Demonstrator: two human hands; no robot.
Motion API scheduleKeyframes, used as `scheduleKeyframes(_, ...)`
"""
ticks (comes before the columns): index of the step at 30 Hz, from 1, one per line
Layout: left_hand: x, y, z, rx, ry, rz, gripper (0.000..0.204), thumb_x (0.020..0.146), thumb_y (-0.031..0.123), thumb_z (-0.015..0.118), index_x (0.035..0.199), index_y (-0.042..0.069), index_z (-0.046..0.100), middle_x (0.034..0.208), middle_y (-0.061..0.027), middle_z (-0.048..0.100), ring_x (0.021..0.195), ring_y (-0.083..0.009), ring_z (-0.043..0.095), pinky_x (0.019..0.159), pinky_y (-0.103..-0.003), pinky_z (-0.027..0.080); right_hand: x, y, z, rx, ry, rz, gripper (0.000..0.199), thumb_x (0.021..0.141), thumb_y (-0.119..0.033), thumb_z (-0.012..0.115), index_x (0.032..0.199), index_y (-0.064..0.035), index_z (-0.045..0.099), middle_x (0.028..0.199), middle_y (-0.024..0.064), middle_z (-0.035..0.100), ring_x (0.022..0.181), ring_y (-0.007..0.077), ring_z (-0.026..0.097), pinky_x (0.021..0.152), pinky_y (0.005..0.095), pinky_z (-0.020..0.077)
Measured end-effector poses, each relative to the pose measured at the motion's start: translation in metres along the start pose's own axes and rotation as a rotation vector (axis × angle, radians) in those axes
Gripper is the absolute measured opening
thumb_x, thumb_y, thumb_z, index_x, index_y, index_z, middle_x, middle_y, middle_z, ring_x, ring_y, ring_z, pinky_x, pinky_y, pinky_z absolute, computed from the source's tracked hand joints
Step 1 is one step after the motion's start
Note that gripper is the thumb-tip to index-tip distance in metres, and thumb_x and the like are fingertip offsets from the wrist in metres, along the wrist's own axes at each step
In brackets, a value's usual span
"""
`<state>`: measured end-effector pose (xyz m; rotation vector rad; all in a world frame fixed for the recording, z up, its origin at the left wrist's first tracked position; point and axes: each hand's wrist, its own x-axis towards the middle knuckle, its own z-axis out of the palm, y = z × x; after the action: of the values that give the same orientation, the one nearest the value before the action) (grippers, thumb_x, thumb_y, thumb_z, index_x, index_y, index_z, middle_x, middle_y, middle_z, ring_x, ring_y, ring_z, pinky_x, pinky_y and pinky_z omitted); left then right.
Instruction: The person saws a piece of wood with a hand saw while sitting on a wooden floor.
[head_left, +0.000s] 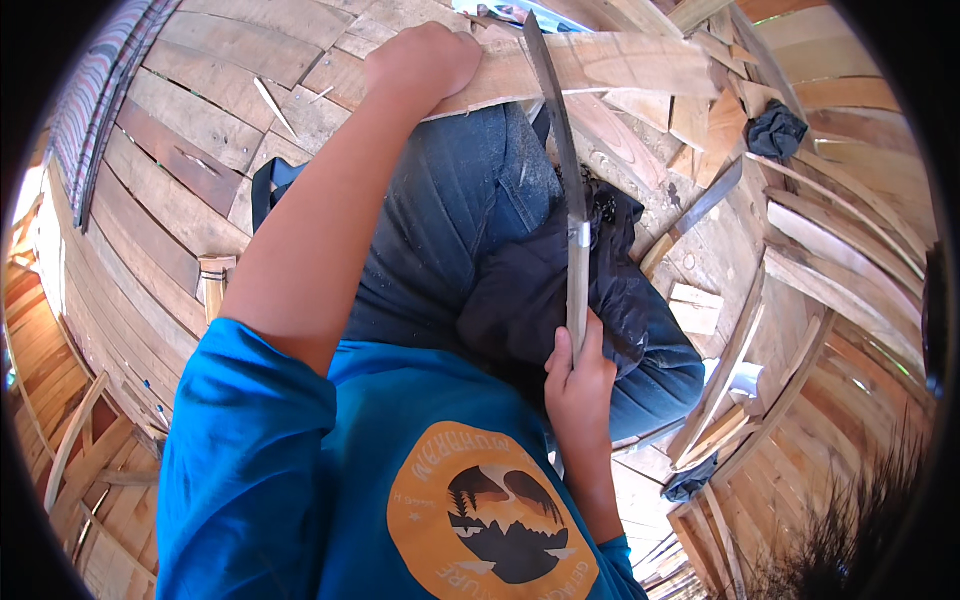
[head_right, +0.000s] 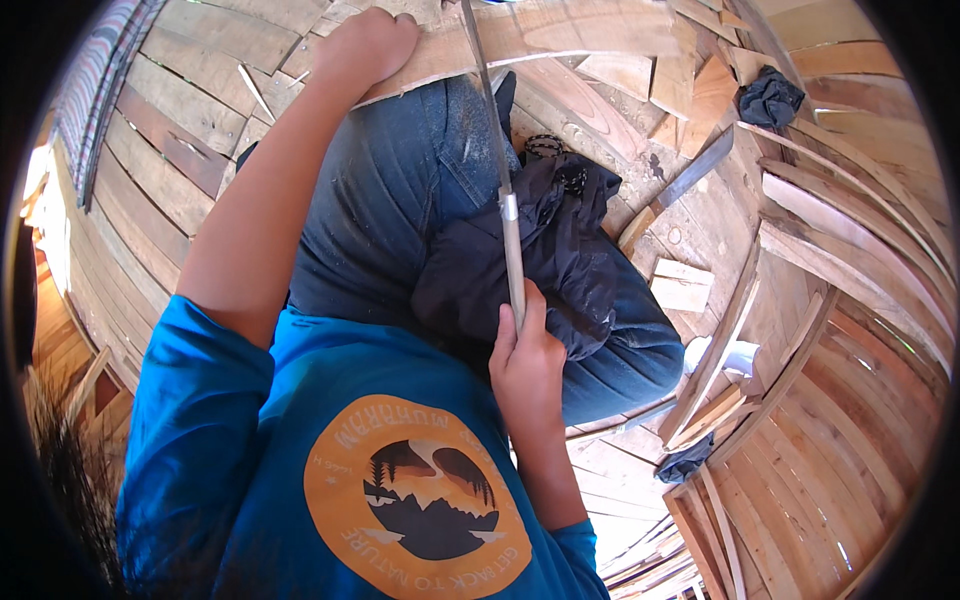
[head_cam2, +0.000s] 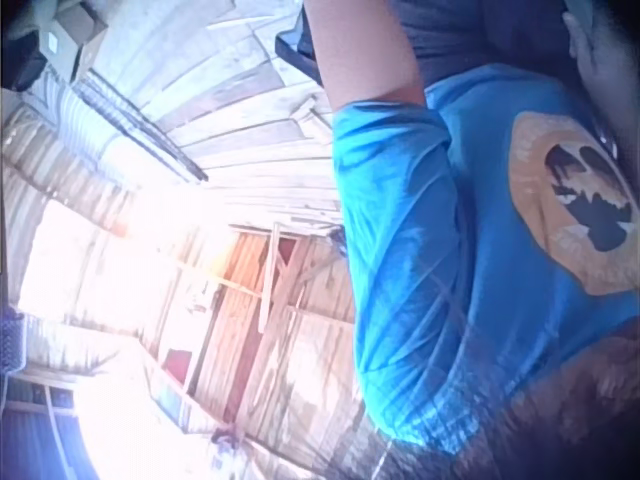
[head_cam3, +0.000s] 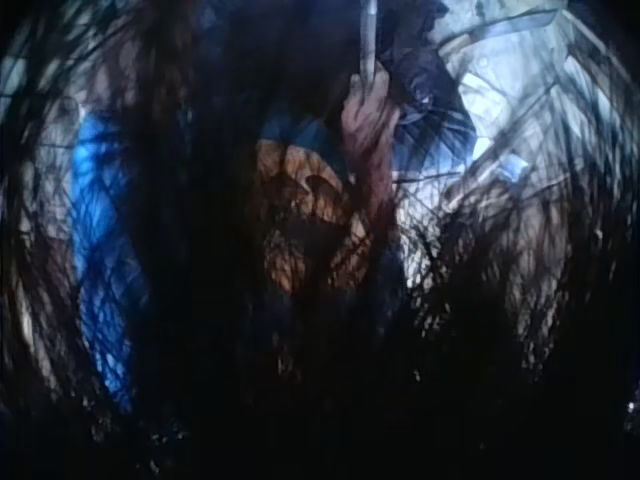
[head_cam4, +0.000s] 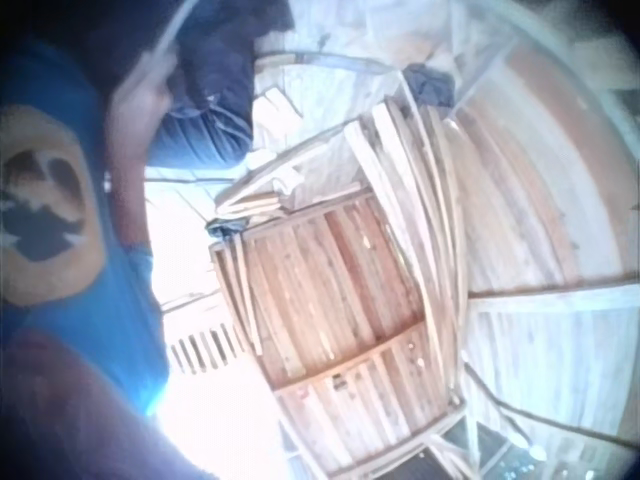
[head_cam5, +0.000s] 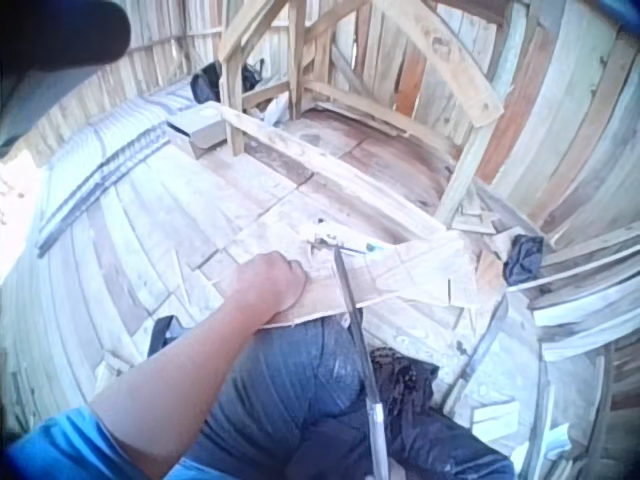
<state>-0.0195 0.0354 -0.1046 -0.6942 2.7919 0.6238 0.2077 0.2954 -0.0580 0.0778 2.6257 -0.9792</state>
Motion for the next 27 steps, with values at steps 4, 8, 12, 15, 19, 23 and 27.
scheduleKeyframes(4,-0.001,0.001,-0.002,-0.024,-0.001,-0.005,0.051,0.093,0.041,0.038,0.119,0.009,0.069,0.122,-0.0156,0.066,0.114,-0.0318,0.063,0.097,-0.042,0.047,0.018,0.005,-0.009,-0.049,0.013,-0.052,0.018,0.100,-0.017,0.054,0.110,-0.0020,0.054,0.071,0.0268,0.062,0.067,0.0445,0.065,0.052,0.0482,0.0474)
scheduleKeyframes(8,0.004,-0.001,0.000,-0.015,0.012,-0.009,0.051,0.092,0.039,0.039,0.115,0.004,0.068,0.119,-0.0212,0.065,0.113,-0.0359,0.063,0.098,-0.044,0.047,0.021,-0.005,-0.019,-0.004,-0.014,-0.012,0.018,0.100,-0.019,0.055,0.103,-0.0015,0.055,0.070,0.0269,0.060,0.068,0.0457,0.063,0.052,0.0494,0.0465)
scheduleKeyframes(12,-0.009,0.017,-0.018,0.005,-0.016,0.000,0.052,0.092,0.037,0.042,0.106,-0.006,0.068,0.113,-0.0303,0.064,0.110,-0.0422,0.062,0.099,-0.048,0.047,0.035,-0.009,-0.022,-0.044,0.038,-0.086,0.019,0.100,-0.021,0.055,0.099,-0.0014,0.056,0.068,0.0271,0.059,0.068,0.0465,0.063,0.052,0.0501,0.0459)
scheduleKeyframes(15,-0.002,0.000,-0.008,-0.030,-0.010,-0.006,0.052,0.092,0.040,0.040,0.115,0.004,0.068,0.120,-0.0214,0.065,0.113,-0.0362,0.062,0.099,-0.044,0.046,0.059,-0.030,-0.020,-0.079,0.093,-0.167,0.020,0.100,-0.021,0.055,0.094,-0.0014,0.056,0.066,0.0278,0.058,0.068,0.0469,0.062,0.052,0.0508,0.0454)
scheduleKeyframes(19,0.004,-0.005,0.001,-0.049,-0.013,-0.002,0.052,0.091,0.042,0.040,0.119,0.008,0.068,0.123,-0.0174,0.065,0.114,-0.0338,0.062,0.099,-0.042,0.046,0.054,-0.026,-0.020,-0.119,0.065,-0.117,0.018,0.100,-0.019,0.055,0.096,-0.0016,0.057,0.065,0.0265,0.059,0.065,0.0453,0.063,0.052,0.0486,0.0463)
scheduleKeyframes(23,0.004,0.002,-0.005,0.051,-0.008,0.054,0.052,0.091,0.041,0.041,0.115,0.004,0.068,0.119,-0.0207,0.066,0.112,-0.0360,0.063,0.099,-0.044,0.046,0.032,-0.021,-0.025,-0.057,0.031,-0.079,0.018,0.099,-0.018,0.056,0.100,-0.0003,0.059,0.064,0.0229,0.059,0.060,0.0400,0.065,0.051,0.0420,0.0472)
scheduleKeyframes(27,0.005,-0.002,-0.003,-0.009,-0.016,0.005,0.051,0.090,0.040,0.042,0.114,0.004,0.069,0.118,-0.0208,0.066,0.112,-0.0362,0.063,0.098,-0.044,0.047,0.034,-0.026,-0.015,0.074,0.052,-0.094,0.020,0.100,-0.020,0.055,0.097,0.0004,0.058,0.063,0.0196,0.057,0.058,0.0324,0.065,0.053,0.0371,0.0463)
